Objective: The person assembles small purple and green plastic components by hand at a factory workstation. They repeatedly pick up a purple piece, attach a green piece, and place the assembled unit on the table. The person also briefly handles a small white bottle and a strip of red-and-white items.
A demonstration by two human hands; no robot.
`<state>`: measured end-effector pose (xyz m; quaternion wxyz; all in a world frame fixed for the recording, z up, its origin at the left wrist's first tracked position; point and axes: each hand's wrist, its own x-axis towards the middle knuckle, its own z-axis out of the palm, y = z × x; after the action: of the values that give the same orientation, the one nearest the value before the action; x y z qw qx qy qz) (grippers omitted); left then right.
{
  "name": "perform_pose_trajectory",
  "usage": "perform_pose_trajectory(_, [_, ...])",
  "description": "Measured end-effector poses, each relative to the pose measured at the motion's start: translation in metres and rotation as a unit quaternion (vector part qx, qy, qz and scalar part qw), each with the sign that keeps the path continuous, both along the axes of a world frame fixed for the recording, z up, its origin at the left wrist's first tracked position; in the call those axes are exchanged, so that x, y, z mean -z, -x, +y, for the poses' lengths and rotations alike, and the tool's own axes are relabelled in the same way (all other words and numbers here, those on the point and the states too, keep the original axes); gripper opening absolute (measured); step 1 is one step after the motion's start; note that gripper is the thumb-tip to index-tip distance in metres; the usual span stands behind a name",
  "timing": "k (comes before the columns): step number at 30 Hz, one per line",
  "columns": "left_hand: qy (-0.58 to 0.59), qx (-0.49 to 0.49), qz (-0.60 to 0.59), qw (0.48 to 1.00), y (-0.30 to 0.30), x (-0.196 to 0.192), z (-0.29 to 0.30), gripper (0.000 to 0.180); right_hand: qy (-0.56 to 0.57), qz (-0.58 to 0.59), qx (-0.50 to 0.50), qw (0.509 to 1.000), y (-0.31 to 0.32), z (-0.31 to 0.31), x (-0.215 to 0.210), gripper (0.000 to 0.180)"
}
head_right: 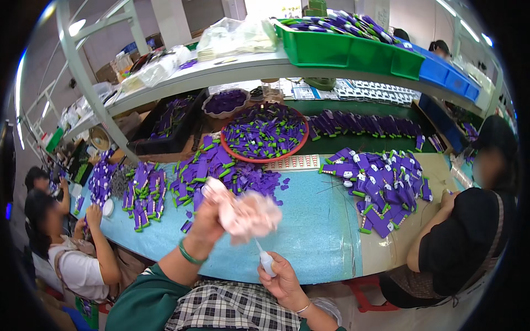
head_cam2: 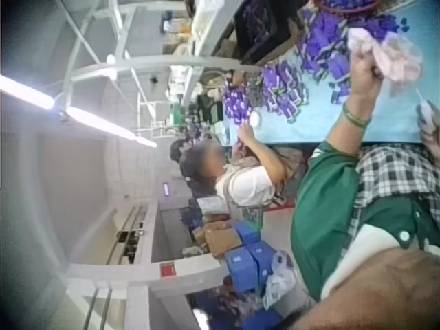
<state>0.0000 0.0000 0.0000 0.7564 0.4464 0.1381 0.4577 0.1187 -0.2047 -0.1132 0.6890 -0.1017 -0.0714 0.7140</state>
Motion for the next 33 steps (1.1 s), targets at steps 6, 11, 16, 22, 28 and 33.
perform_pose_trajectory(6, [-0.338,-0.239,0.233,0.88,-0.025,-0.034,0.113,0.009,0.019,0.021,0.016,0.999,-0.046,0.01,0.001,0.043])
perform_pose_trajectory(11, [-0.574,-0.286,0.553,0.532,-0.007,-0.033,0.225,0.049,0.027,-0.001,0.046,0.999,-0.064,0.024,-0.005,0.043])
perform_pose_trajectory(16, [-0.594,-0.311,0.678,0.302,-0.003,-0.023,0.218,0.069,0.044,-0.076,0.063,0.994,-0.073,0.044,-0.034,0.044])
perform_pose_trajectory(22, [-0.47,-0.001,0.296,0.831,-0.003,-0.049,0.086,0.025,-0.023,-0.083,0.013,0.996,-0.042,0.084,-0.085,0.04])
perform_pose_trajectory(28, [-0.136,0.163,0.133,0.968,0.031,-0.048,0.048,0.011,-0.05,-0.065,-0.053,0.995,0.021,0.128,-0.108,0.038])
perform_pose_trajectory(33, [-0.072,0.172,0.107,0.977,0.064,-0.048,0.07,0.012,-0.031,-0.074,-0.086,0.993,0.052,0.158,-0.114,0.033])
